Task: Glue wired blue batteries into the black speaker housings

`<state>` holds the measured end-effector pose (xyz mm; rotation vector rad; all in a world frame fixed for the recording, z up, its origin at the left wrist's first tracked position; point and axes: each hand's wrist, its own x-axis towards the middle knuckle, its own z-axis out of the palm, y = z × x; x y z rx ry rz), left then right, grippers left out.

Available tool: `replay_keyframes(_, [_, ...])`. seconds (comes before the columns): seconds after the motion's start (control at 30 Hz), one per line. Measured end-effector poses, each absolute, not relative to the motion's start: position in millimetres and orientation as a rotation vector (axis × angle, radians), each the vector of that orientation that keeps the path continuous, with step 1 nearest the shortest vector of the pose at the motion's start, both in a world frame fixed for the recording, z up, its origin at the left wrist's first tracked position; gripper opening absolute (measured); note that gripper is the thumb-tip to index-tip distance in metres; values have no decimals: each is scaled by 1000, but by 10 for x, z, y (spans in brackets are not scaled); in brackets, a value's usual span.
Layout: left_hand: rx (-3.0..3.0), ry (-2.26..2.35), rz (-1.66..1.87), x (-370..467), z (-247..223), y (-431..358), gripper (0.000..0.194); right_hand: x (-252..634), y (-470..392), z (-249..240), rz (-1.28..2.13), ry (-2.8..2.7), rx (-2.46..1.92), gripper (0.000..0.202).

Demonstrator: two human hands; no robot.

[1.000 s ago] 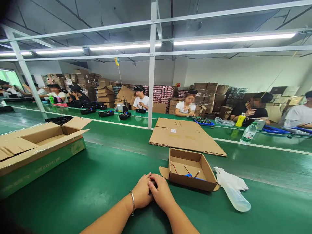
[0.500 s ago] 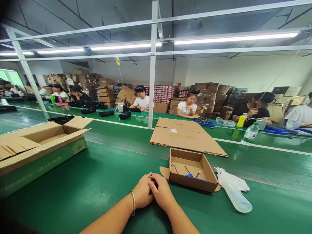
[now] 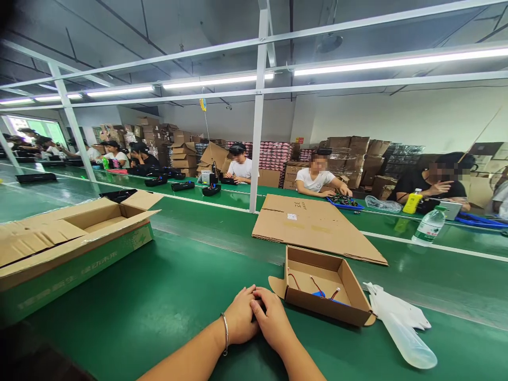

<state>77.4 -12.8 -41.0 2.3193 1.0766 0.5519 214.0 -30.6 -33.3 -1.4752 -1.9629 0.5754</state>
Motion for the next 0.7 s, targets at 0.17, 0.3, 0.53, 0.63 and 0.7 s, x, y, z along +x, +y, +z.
replay_keyframes(0.17, [2331, 1072, 533, 774, -421, -119, 57, 2142, -310, -325, 577, -1975, -1478, 39])
replay_keyframes(0.3, [2326, 1070, 535, 771, -424, -121, 58, 2149, -310, -344, 586, -1966, -1493, 41])
replay_keyframes(0.53, [2329, 1053, 550, 757, -362, -170, 56, 2175, -252, -440, 571, -1965, -1499, 45])
replay_keyframes(0.63, [2367, 1021, 555, 745, -320, -199, 55, 2214, -202, -510, 574, -1985, -1471, 49])
replay_keyframes(0.7, [2398, 989, 544, 741, -305, -201, 56, 2252, -159, -568, 584, -1990, -1466, 54])
